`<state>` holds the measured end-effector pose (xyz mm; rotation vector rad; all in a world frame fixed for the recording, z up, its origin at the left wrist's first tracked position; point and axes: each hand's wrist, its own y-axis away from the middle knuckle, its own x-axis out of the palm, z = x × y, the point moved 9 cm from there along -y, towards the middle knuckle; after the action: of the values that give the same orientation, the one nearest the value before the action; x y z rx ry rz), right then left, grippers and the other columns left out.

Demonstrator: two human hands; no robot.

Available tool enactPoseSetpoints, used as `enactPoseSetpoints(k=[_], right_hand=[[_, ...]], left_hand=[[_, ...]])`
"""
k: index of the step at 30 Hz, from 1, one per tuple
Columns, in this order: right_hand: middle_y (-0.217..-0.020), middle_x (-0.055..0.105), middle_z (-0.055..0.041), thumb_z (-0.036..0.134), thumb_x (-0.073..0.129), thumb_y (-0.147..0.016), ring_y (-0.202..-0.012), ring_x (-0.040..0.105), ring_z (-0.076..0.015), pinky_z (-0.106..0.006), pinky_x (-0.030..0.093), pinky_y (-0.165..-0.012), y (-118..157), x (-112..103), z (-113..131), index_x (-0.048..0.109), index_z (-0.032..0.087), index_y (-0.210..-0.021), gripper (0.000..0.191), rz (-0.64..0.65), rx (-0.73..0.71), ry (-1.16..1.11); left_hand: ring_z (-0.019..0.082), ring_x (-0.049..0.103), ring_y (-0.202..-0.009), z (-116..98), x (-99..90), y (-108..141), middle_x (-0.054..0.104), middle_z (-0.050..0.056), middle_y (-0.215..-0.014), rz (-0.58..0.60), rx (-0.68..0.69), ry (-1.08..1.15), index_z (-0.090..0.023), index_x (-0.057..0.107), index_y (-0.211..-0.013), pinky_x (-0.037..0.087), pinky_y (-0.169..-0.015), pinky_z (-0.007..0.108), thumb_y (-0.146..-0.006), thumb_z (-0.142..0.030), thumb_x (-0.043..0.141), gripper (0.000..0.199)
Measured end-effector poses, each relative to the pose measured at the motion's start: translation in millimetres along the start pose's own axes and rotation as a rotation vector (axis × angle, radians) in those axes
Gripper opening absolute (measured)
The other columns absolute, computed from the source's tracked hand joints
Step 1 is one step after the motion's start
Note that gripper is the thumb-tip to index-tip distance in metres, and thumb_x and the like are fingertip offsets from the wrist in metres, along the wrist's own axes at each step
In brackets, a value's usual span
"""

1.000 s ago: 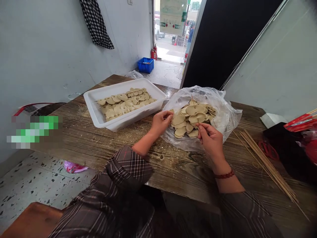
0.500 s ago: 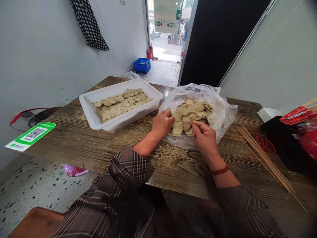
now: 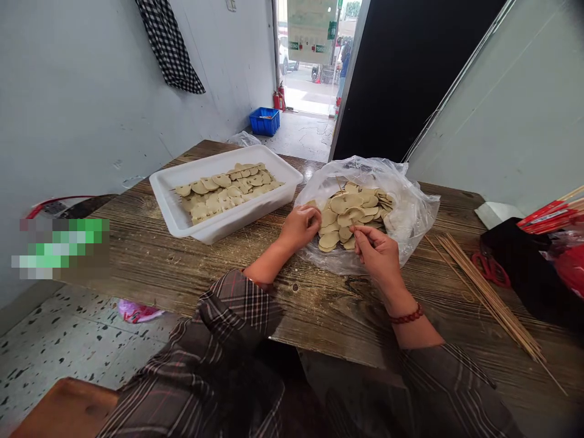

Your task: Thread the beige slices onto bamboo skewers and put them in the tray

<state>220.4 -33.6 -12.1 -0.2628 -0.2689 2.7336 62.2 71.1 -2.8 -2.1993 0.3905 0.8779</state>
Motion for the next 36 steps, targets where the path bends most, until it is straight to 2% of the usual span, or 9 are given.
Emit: enactPoseSetpoints(k=[5, 9, 12, 15, 18, 21, 25, 29, 36], right_hand=[[-0.053, 0.052, 0.0045, 0.044, 0.062, -0.084, -0.042, 0.04, -0.0073, -0.02, 0.032, -0.039, 1, 1, -2, 0.072, 0.014, -0.098, 0.035, 0.014, 0.006, 0.01], [-0.052, 0.051, 0.0047, 0.044, 0.062, -0.084, -0.041, 0.039, -0.0071, -0.02, 0.031, -0.038, 1, 0, -3, 0.071, 0.013, -0.098, 0.035, 0.006, 0.01, 0.011], [-0.052, 0.051, 0.0048, 0.045, 0.063, -0.084, -0.041, 0.038, -0.0069, -0.02, 0.03, -0.037, 1, -1, -6, 0.071, 0.013, -0.098, 0.036, -0.002, 0.026, 0.006], [-0.053, 0.052, 0.0044, 0.045, 0.064, -0.083, -0.043, 0.04, -0.0073, -0.02, 0.031, -0.038, 1, -2, -5, 0.071, 0.014, -0.099, 0.036, -0.002, 0.019, -0.004], [-0.054, 0.051, 0.0046, 0.045, 0.063, -0.083, -0.043, 0.039, -0.007, -0.02, 0.03, -0.038, 3, 1, -3, 0.071, 0.014, -0.099, 0.036, 0.032, 0.028, -0.011], [-0.053, 0.051, 0.0049, 0.043, 0.063, -0.084, -0.042, 0.04, -0.0068, -0.02, 0.03, -0.038, 6, 7, 1, 0.071, 0.013, -0.098, 0.034, 0.094, 0.025, -0.002], [-0.053, 0.051, 0.0053, 0.042, 0.062, -0.085, -0.041, 0.04, -0.0068, -0.02, 0.031, -0.037, 9, 11, 4, 0.072, 0.014, -0.101, 0.033, 0.131, 0.02, 0.034], [-0.053, 0.051, 0.0055, 0.04, 0.062, -0.085, -0.041, 0.04, -0.0067, -0.019, 0.032, -0.037, 9, 11, 3, 0.072, 0.015, -0.101, 0.032, 0.13, 0.009, 0.048], [-0.053, 0.052, 0.0053, 0.041, 0.061, -0.086, -0.04, 0.041, -0.007, -0.02, 0.031, -0.038, 10, 14, 0, 0.072, 0.014, -0.101, 0.032, 0.185, 0.014, 0.052]], left_hand=[[0.024, 0.058, -0.102, -14, 9.0, 3, 0.066, 0.008, -0.111, 0.119, 0.102, -0.211, -0.019, 0.068, -0.09, 0.045, -0.094, 0.04, -0.08, -0.019, 0.059, 0.014], [0.022, 0.059, -0.098, -12, 8.3, 2, 0.068, 0.008, -0.105, 0.087, 0.056, -0.158, -0.019, 0.066, -0.081, 0.045, -0.094, 0.04, -0.082, -0.014, 0.051, 0.016], [0.02, 0.062, -0.094, 2, -0.2, 0, 0.069, 0.008, -0.097, -0.018, -0.076, 0.077, -0.019, 0.061, -0.073, 0.047, -0.092, 0.037, -0.074, -0.01, 0.052, 0.012], [0.019, 0.065, -0.092, 25, -9.5, 3, 0.071, 0.008, -0.097, -0.132, -0.305, 0.489, -0.017, 0.055, -0.068, 0.05, -0.086, 0.034, -0.069, -0.012, 0.051, 0.006], [0.018, 0.068, -0.086, 41, -12.9, 10, 0.072, 0.008, -0.097, -0.215, -0.518, 0.935, -0.016, 0.052, -0.072, 0.052, -0.08, 0.032, -0.069, -0.017, 0.052, 0.003], [0.016, 0.069, -0.074, 46, -14.7, 16, 0.073, 0.006, -0.088, -0.242, -0.639, 1.16, -0.017, 0.049, -0.078, 0.053, -0.069, 0.029, -0.07, -0.02, 0.054, 0.011], [0.012, 0.064, -0.057, 57, -25.9, 19, 0.068, 0.001, -0.07, -0.324, -0.686, 1.038, -0.016, 0.054, -0.084, 0.045, -0.051, 0.02, -0.072, -0.021, 0.056, 0.013], [0.008, 0.057, -0.048, 60, -37.8, 17, 0.062, -0.001, -0.06, -0.351, -0.626, 0.779, -0.013, 0.064, -0.084, 0.038, -0.046, 0.018, -0.071, -0.017, 0.059, 0.014], [0.009, 0.06, -0.055, 60, -37.3, 19, 0.062, 0.0, -0.063, -0.329, -0.66, 0.878, -0.014, 0.058, -0.075, 0.038, -0.051, 0.018, -0.071, -0.021, 0.063, 0.009]])
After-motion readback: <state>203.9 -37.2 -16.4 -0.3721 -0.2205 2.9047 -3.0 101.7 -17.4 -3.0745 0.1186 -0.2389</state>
